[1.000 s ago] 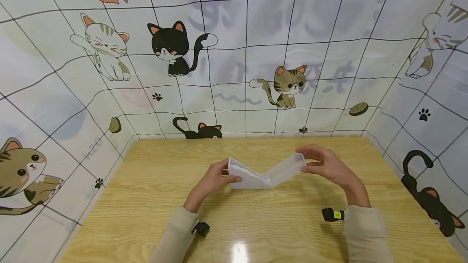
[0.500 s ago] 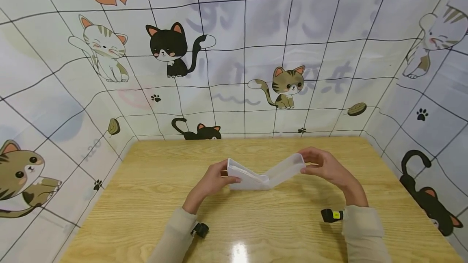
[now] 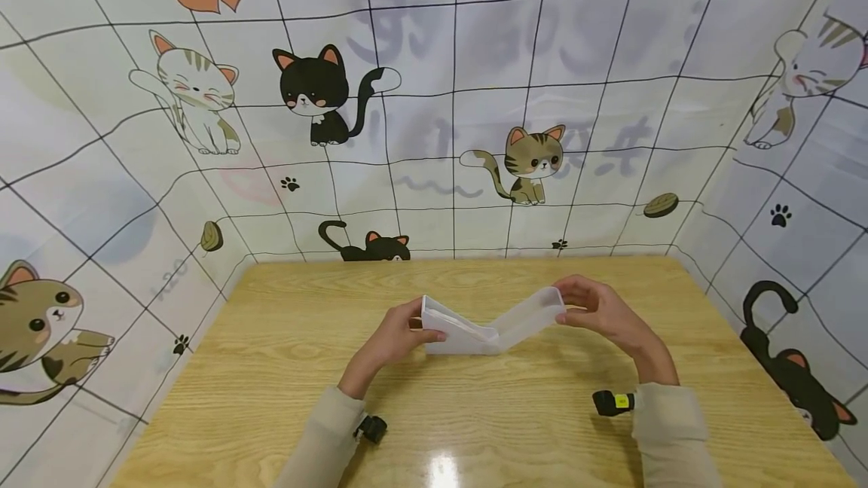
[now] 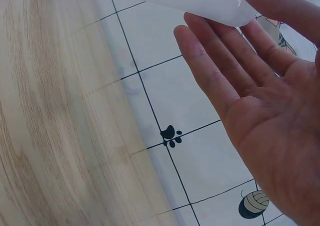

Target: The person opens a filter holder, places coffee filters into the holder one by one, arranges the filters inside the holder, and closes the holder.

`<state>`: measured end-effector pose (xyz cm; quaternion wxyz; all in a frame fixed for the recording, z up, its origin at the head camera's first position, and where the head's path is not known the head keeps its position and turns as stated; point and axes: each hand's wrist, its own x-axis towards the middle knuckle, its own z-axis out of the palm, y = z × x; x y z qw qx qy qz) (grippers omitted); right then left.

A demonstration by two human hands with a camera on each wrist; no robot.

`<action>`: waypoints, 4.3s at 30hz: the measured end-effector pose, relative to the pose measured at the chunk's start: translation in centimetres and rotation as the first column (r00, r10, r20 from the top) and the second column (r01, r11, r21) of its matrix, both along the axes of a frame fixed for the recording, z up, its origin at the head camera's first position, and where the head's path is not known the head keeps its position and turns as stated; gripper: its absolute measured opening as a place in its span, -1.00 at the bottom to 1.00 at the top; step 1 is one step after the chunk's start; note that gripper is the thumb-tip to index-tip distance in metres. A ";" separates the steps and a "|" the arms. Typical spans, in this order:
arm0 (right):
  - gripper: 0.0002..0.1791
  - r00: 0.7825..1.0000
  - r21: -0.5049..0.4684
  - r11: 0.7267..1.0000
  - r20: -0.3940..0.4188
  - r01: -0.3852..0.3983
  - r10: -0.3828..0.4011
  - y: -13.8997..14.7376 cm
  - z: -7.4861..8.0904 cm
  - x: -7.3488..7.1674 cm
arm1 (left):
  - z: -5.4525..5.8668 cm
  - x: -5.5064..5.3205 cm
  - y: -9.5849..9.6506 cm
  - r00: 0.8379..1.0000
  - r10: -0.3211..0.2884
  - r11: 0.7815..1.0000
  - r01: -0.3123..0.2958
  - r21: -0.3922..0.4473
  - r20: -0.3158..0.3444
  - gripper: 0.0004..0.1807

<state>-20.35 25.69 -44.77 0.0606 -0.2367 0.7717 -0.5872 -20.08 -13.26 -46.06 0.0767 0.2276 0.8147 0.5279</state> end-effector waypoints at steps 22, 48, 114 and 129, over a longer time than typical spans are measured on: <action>-0.53 1.000 -0.028 1.000 -0.005 -0.010 0.009 -0.8 0.0 0.0 | -1.8 -1.0 -0.2 1.000 0.021 1.000 -0.020 -0.019 0.013 -0.66; -0.54 0.998 -0.050 0.998 -0.047 -0.031 0.028 -1.7 0.3 -0.1 | -2.3 -1.6 -0.5 1.000 -0.014 1.000 0.014 -0.005 0.018 -0.64; -0.51 0.998 0.007 1.000 -0.060 0.029 -0.029 -5.1 1.8 0.2 | -2.3 -1.5 -0.4 0.999 -0.006 1.000 0.006 -0.001 0.032 -0.62; -0.50 0.997 0.039 0.998 -0.050 0.055 -0.053 -6.4 1.8 0.3 | -2.1 -1.4 -0.4 0.999 -0.011 1.000 0.011 0.008 0.044 -0.62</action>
